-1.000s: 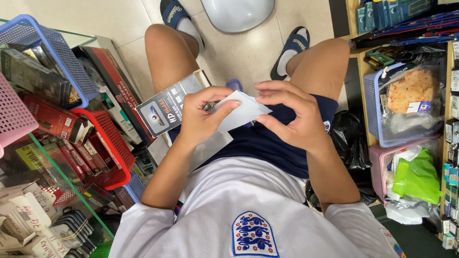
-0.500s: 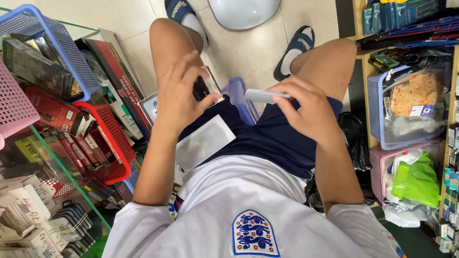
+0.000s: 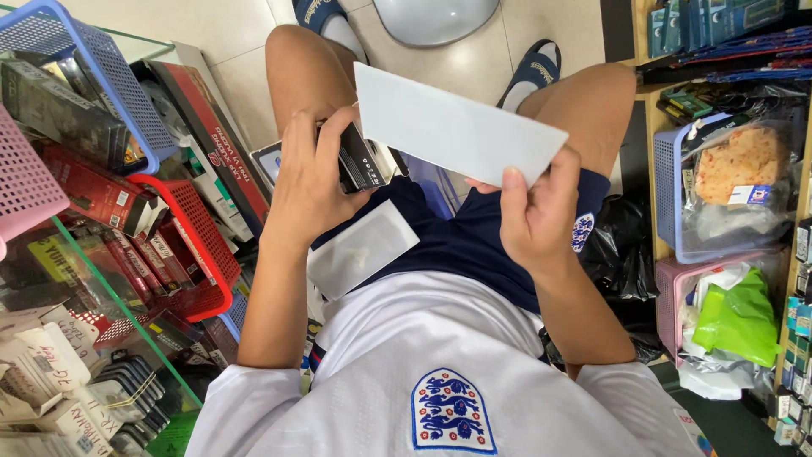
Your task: Inspecting and organizing mobile phone screen protector packaging in a shop environment.
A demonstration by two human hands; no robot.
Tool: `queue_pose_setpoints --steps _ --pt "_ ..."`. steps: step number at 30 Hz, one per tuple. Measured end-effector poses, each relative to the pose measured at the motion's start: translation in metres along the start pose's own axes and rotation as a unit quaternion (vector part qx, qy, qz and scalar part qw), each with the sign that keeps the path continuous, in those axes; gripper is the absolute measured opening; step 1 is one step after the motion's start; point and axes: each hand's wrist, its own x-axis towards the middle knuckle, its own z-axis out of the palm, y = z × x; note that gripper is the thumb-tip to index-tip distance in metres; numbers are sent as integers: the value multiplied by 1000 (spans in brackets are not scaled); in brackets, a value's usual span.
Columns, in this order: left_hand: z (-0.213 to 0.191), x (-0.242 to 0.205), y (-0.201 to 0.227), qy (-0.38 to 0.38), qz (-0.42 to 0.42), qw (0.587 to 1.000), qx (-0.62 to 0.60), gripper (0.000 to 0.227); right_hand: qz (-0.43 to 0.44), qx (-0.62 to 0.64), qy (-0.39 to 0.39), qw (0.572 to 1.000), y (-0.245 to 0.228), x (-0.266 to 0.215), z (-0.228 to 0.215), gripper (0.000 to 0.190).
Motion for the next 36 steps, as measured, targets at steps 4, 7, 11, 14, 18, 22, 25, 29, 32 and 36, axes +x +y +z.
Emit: queue_pose_setpoints --steps 4,7,11,14,18,22,25,29,32,36 --pt "5 3 -1 46 56 997 18 97 -62 -72 -20 995 -14 -22 -5 27" --pt "5 4 -3 88 78 993 -4 95 -6 -87 -23 996 -28 -26 -12 26" --pt "10 5 -7 122 103 987 -9 98 16 -121 7 992 -35 -32 -29 25" --pt "12 6 -4 124 124 984 -5 97 17 -73 22 997 -30 -40 -34 24" --pt "15 8 4 110 155 982 3 93 42 -74 23 996 -33 -37 -32 29" --pt "17 8 2 108 171 979 6 93 73 -110 23 991 -47 -28 -35 29" --pt "19 4 3 117 182 976 -22 96 79 -192 -8 978 -64 -19 -39 27" --pt "18 2 7 97 185 978 0 99 127 -250 -60 958 -74 -6 -33 32" --pt "19 1 13 76 191 979 -10 100 63 -238 -136 960 -89 8 -29 49" --pt "18 -2 12 67 186 977 -75 105 -8 -137 -198 971 -96 18 -37 70"
